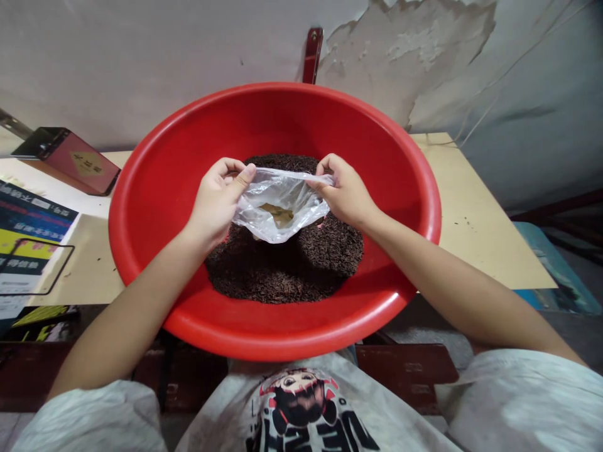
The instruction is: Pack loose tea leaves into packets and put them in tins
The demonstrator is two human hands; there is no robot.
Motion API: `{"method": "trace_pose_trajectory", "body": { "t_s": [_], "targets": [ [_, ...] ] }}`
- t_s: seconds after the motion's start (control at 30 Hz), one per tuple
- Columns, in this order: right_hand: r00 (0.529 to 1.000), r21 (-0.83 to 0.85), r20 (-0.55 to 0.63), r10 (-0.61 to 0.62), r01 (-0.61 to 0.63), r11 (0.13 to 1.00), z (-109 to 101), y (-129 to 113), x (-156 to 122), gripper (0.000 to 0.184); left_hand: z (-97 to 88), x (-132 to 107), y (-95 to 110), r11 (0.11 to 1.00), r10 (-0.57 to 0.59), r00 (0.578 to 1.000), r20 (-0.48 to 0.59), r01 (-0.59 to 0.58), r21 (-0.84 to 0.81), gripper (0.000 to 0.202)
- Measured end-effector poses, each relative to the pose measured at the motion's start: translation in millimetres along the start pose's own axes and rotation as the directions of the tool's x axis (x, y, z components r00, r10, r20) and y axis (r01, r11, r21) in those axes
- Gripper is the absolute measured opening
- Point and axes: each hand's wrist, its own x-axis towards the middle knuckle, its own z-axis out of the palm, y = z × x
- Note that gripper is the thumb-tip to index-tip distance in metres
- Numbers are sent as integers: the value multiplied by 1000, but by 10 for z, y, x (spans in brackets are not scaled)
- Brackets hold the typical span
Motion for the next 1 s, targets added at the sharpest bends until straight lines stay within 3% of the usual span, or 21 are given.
{"method": "trace_pose_trajectory", "body": {
  "t_s": [0.07, 0.17, 0.27, 0.33, 0.4, 0.5, 0.57, 0.63, 0.8, 0.9, 0.93, 1.0],
  "targets": [
    [998, 46, 57, -6, 4, 999, -1, 22, 4, 8, -87, 5, 27, 997, -33, 997, 76, 28, 67, 15],
    [992, 31, 117, -49, 46, 998, -20, 28, -3, 12, -181, 14, 36, 949, -44, 992, 120, 4, 315, 12],
    [988, -85, 11, -153, 153, 985, -35, 22, -10, 9, -173, 35, -26, 852, -1, 999, 53, -27, 522, 21],
    [984, -91, -43, -171, 166, 982, -38, 25, -5, 8, -128, 53, -84, 831, 76, 997, 5, -66, 553, 30],
    [995, 7, -19, -94, 94, 996, -32, 29, 6, 14, -75, 68, -131, 885, 64, 998, -1, -57, 462, 36],
    [992, 219, 16, 128, -128, 967, -3, 15, 23, 23, -6, 89, -193, 978, -173, 982, 73, 163, 130, 37],
    [943, 341, 83, 323, -332, 880, 26, -8, 38, 23, 34, 114, -258, 937, -332, 936, 113, 341, -69, 36],
    [863, 397, 189, 468, -503, 768, 54, -20, 64, 23, 71, 155, -356, 881, -426, 898, 108, 439, -178, 33],
    [777, 408, 341, 529, -629, 662, 101, 107, 157, 35, 160, 249, -627, 783, -537, 840, 74, 530, -326, 25],
    [713, 291, 438, 547, -688, 664, 174, 284, 125, 44, 199, 210, -708, 711, -613, 785, 88, 597, -372, 24],
    [726, 249, 430, 537, -667, 703, 213, 351, 98, 43, 208, 177, -715, 707, -614, 784, 88, 597, -379, 24],
    [844, 190, 325, 427, -501, 844, 299, 481, 56, 37, 221, 99, -699, 746, -582, 811, 56, 560, -360, 24]
  ]
}}
